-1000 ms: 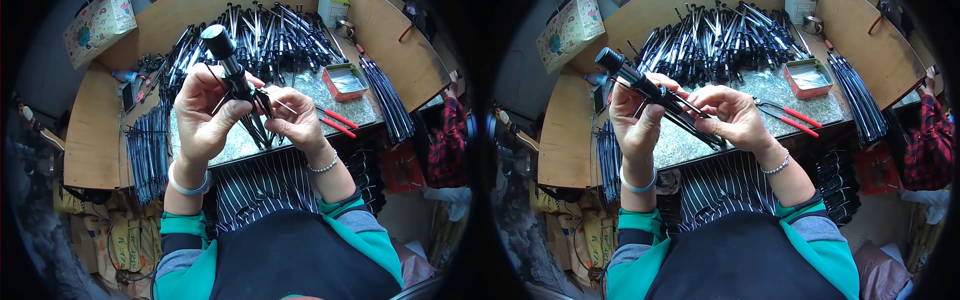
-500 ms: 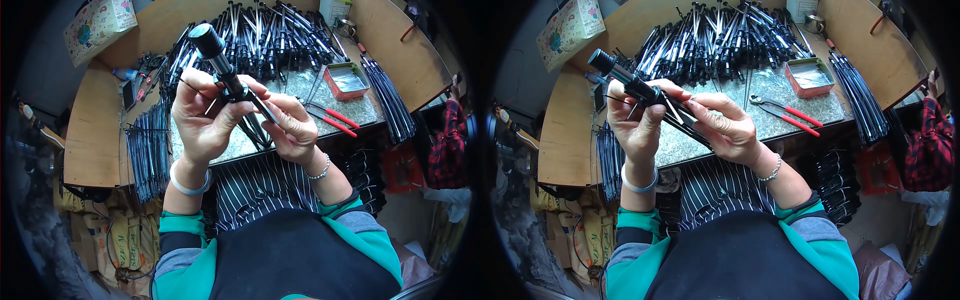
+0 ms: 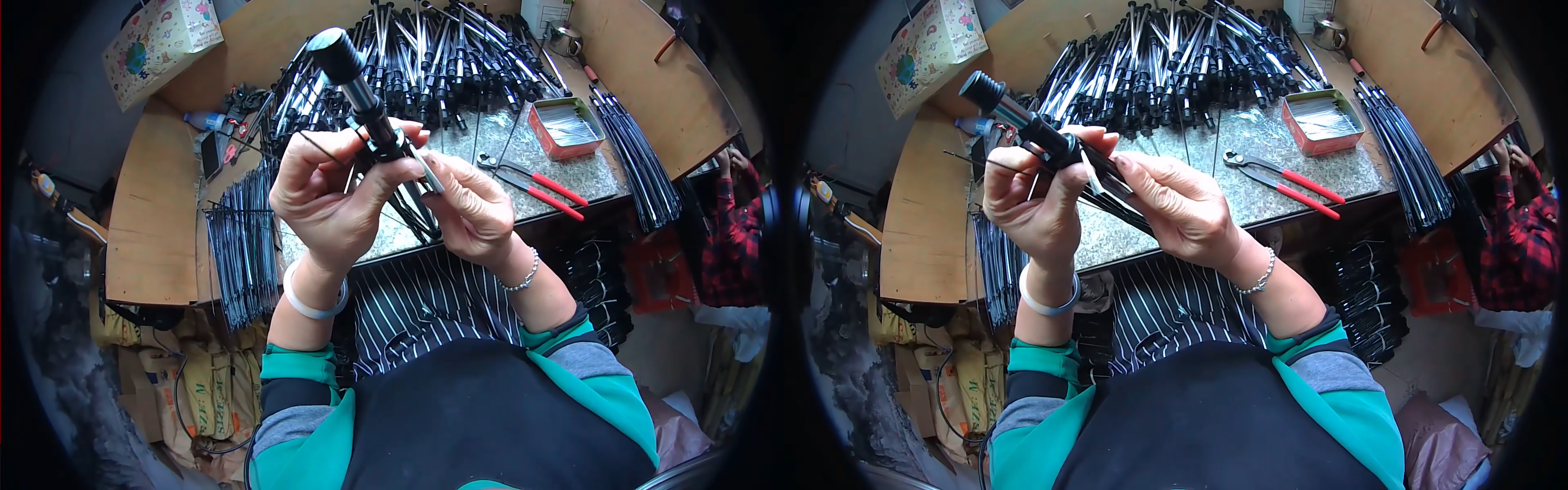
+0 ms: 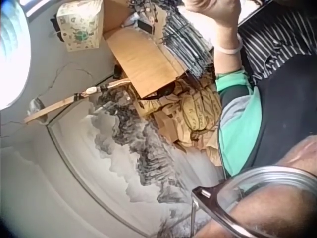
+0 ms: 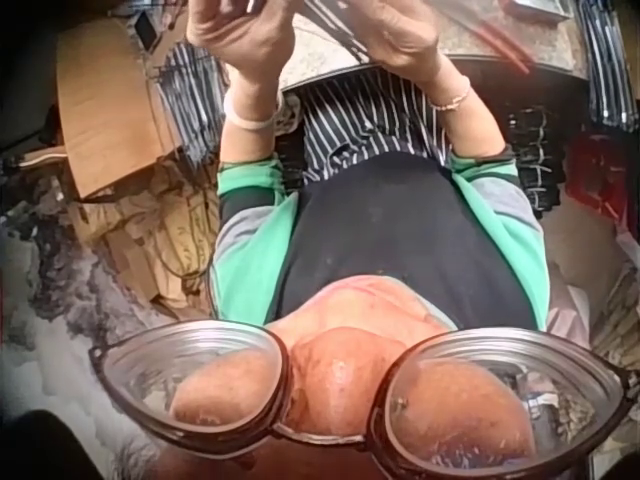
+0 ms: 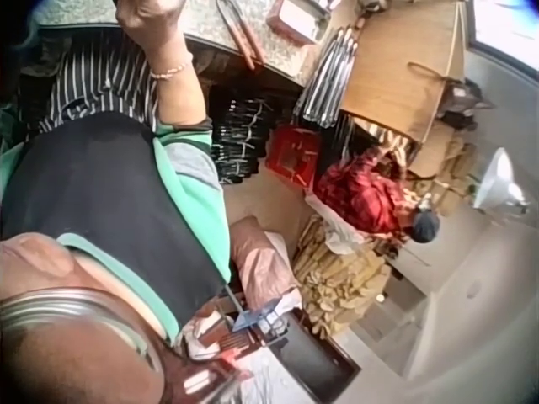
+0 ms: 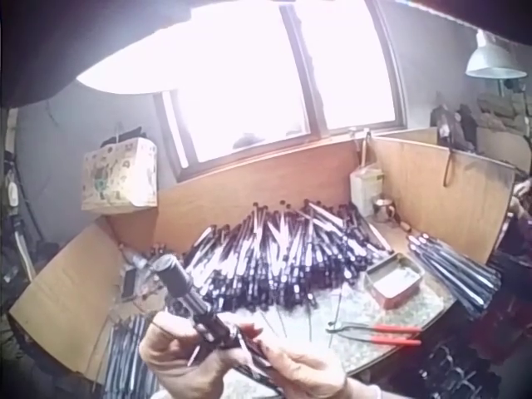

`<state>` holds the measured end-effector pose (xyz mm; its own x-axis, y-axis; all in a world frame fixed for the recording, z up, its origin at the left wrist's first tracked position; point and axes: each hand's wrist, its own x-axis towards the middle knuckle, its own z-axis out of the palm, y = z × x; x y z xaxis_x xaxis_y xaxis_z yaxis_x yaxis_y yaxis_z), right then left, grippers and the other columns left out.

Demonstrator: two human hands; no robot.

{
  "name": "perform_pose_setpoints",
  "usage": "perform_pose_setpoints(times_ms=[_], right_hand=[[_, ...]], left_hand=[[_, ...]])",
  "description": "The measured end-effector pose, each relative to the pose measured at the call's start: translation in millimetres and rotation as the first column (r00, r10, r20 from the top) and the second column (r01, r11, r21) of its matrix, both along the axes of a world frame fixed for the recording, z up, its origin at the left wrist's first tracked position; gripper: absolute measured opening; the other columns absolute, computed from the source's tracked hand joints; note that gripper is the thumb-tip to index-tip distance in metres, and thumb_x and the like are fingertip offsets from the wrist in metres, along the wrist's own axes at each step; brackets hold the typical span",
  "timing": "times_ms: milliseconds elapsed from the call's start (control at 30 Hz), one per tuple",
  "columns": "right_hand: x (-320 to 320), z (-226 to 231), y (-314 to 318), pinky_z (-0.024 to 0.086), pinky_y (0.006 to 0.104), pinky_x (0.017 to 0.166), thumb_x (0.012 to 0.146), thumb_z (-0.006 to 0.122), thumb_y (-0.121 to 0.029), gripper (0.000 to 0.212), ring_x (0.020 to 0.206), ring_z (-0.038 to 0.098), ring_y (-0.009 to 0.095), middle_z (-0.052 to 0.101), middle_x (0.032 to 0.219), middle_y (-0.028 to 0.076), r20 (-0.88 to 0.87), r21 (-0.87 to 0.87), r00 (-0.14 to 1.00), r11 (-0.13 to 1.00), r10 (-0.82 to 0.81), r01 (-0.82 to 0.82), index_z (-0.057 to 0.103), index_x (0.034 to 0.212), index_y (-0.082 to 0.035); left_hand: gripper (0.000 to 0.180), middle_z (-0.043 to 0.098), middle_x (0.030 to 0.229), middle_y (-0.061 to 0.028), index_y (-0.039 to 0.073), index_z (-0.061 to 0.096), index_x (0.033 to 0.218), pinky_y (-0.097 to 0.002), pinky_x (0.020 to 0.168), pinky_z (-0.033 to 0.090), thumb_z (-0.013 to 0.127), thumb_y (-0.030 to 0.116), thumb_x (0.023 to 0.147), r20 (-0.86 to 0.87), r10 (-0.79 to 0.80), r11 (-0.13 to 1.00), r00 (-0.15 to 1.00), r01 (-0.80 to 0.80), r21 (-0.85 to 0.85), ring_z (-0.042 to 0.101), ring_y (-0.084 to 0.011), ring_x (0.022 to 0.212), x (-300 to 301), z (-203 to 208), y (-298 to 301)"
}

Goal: Assembling, bundling, and aligning plastic combs at a factory workbench using pliers and a straightedge.

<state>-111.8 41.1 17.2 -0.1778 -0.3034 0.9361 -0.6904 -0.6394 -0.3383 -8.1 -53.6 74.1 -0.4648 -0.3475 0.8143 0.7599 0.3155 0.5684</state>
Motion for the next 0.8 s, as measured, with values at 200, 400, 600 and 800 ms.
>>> perform_pose_setpoints(times_ms=[200,400,600,800], right_hand=[[5,-4,-6,0.048,0.0385,0.085,0.075,0.057,0.011,0.046,0.104,0.057,0.035,0.057,0.111,0.024,-0.044,0.035,0.994,0.994,-0.100,0.101,0.050,0.120,0.004],[15,-3,-7,0.051,0.0327,0.077,0.077,0.060,0.007,0.042,0.094,0.062,0.029,0.059,0.105,0.023,0.000,-0.018,0.973,0.973,-0.230,0.230,0.047,0.116,0.012],[16,-6,-6,0.051,0.0315,0.077,0.083,0.054,0.005,0.033,0.090,0.063,0.024,0.060,0.102,0.018,0.419,0.101,0.904,0.985,0.087,-0.142,0.046,0.114,0.004],[-24,-7,-7,0.050,0.0362,0.081,0.088,0.053,-0.007,0.029,0.090,0.062,0.023,0.061,0.094,0.014,0.569,0.013,0.604,0.729,0.557,-0.684,0.046,0.116,-0.006]], left_hand=[[0.032,0.062,0.092,-0.0232,-0.002,0.044,0.094,-0.0359,0.077,0.054,0.066,-0.011,0.072,-0.009,0.256,0.962,0.967,-0.256,-0.094,0.064,-0.0259,0.086,-6,-1,4],[0.031,0.062,0.092,-0.0212,-0.006,0.047,0.096,-0.0326,0.077,0.054,0.067,-0.010,0.073,-0.006,0.405,0.910,0.914,-0.404,-0.094,0.063,-0.0210,0.087,-12,0,14],[0.047,0.038,0.129,-0.0250,-0.004,0.032,0.125,-0.0342,0.101,0.035,0.056,0.001,0.084,-0.060,0.462,0.831,0.885,-0.456,-0.320,0.038,-0.0256,0.123,-6,14,33],[0.073,0.034,0.131,-0.0238,0.012,0.016,0.137,-0.0377,0.105,0.029,0.062,0.017,0.081,-0.295,0.463,0.811,0.836,-0.533,-0.239,0.036,-0.0277,0.124,19,31,12]])
